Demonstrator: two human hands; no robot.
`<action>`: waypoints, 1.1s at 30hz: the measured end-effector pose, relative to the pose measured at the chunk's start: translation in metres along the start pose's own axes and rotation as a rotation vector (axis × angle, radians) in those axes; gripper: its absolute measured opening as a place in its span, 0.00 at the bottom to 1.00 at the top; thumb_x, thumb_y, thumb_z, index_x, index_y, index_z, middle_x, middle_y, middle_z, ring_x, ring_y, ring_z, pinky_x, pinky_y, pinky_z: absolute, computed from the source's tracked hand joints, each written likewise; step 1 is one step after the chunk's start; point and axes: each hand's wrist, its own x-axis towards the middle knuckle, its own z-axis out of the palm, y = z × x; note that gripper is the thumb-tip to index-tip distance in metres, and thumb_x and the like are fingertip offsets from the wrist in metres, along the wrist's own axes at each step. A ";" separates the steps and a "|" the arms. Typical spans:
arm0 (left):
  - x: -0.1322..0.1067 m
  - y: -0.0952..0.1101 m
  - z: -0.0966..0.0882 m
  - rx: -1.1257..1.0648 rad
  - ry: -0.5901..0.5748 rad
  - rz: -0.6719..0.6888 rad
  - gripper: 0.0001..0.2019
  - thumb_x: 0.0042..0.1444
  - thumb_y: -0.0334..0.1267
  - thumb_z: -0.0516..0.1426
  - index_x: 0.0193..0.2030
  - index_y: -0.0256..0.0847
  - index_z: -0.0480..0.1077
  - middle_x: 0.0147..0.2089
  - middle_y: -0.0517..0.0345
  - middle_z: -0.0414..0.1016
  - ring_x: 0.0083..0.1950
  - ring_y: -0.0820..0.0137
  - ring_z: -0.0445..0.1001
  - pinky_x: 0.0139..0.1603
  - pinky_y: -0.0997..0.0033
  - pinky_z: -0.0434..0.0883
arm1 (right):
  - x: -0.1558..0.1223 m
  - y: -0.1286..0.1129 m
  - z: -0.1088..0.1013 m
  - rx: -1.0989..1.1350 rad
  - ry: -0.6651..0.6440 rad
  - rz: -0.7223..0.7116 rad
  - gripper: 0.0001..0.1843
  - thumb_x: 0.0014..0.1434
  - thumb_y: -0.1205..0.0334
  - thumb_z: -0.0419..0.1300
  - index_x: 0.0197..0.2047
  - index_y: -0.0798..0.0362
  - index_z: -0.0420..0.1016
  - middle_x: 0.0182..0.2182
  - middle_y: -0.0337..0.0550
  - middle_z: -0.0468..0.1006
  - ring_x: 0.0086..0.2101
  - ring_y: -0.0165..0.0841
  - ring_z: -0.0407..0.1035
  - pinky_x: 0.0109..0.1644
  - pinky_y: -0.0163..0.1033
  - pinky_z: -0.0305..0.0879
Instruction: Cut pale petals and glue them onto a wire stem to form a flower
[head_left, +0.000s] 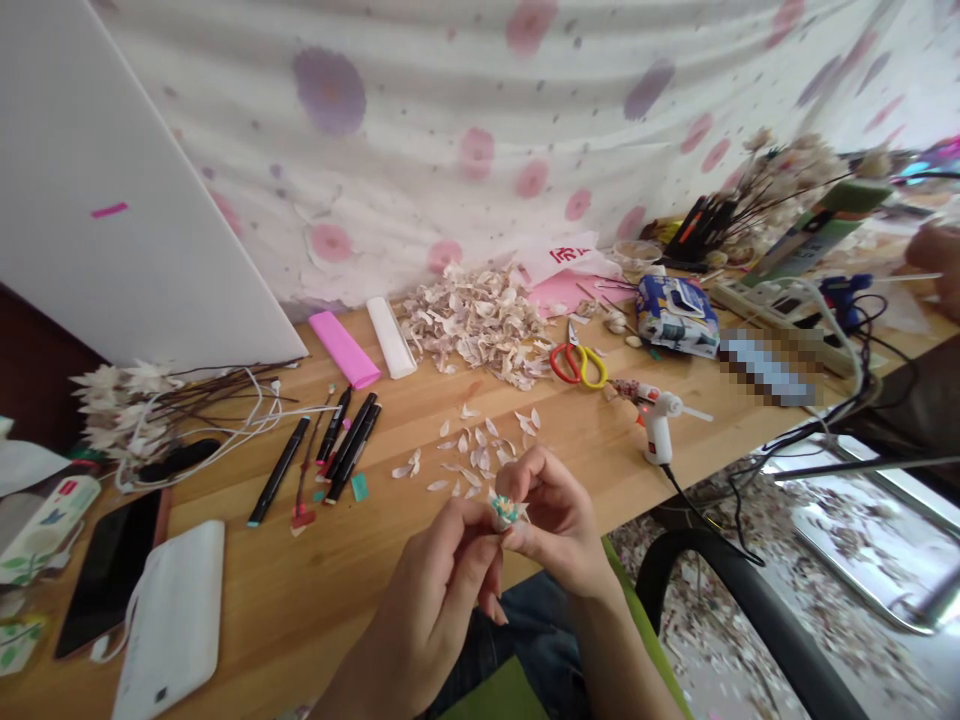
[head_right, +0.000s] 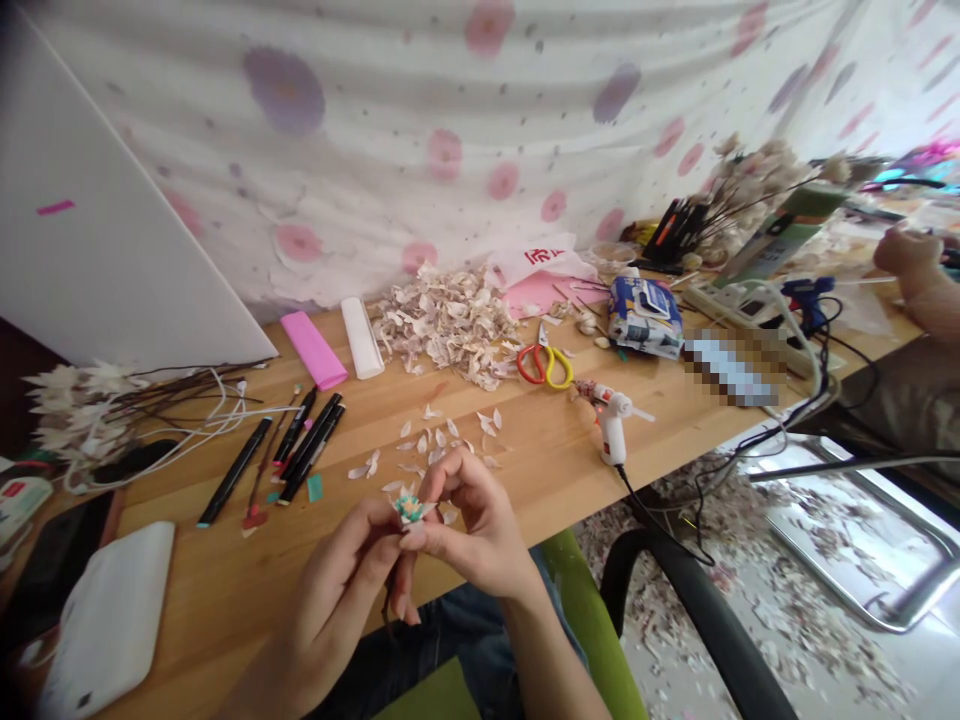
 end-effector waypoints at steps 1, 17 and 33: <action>0.000 -0.001 0.000 -0.021 -0.003 -0.015 0.16 0.70 0.51 0.49 0.46 0.42 0.69 0.26 0.65 0.67 0.24 0.74 0.71 0.29 0.76 0.74 | 0.000 0.000 0.000 0.004 -0.003 0.000 0.21 0.55 0.48 0.74 0.34 0.48 0.66 0.26 0.33 0.69 0.25 0.29 0.60 0.30 0.34 0.58; 0.005 -0.003 0.003 -0.216 0.106 -0.105 0.19 0.67 0.54 0.54 0.40 0.38 0.70 0.22 0.63 0.70 0.24 0.75 0.70 0.27 0.77 0.70 | 0.003 0.005 0.000 0.153 -0.057 0.061 0.21 0.57 0.61 0.74 0.35 0.48 0.62 0.26 0.29 0.68 0.25 0.26 0.57 0.31 0.30 0.55; 0.005 -0.014 0.000 -0.389 0.058 -0.142 0.16 0.67 0.51 0.56 0.40 0.39 0.70 0.22 0.67 0.67 0.22 0.78 0.67 0.31 0.73 0.79 | 0.007 0.007 -0.007 0.181 -0.086 0.111 0.20 0.55 0.62 0.76 0.36 0.49 0.66 0.27 0.30 0.70 0.26 0.24 0.58 0.31 0.29 0.55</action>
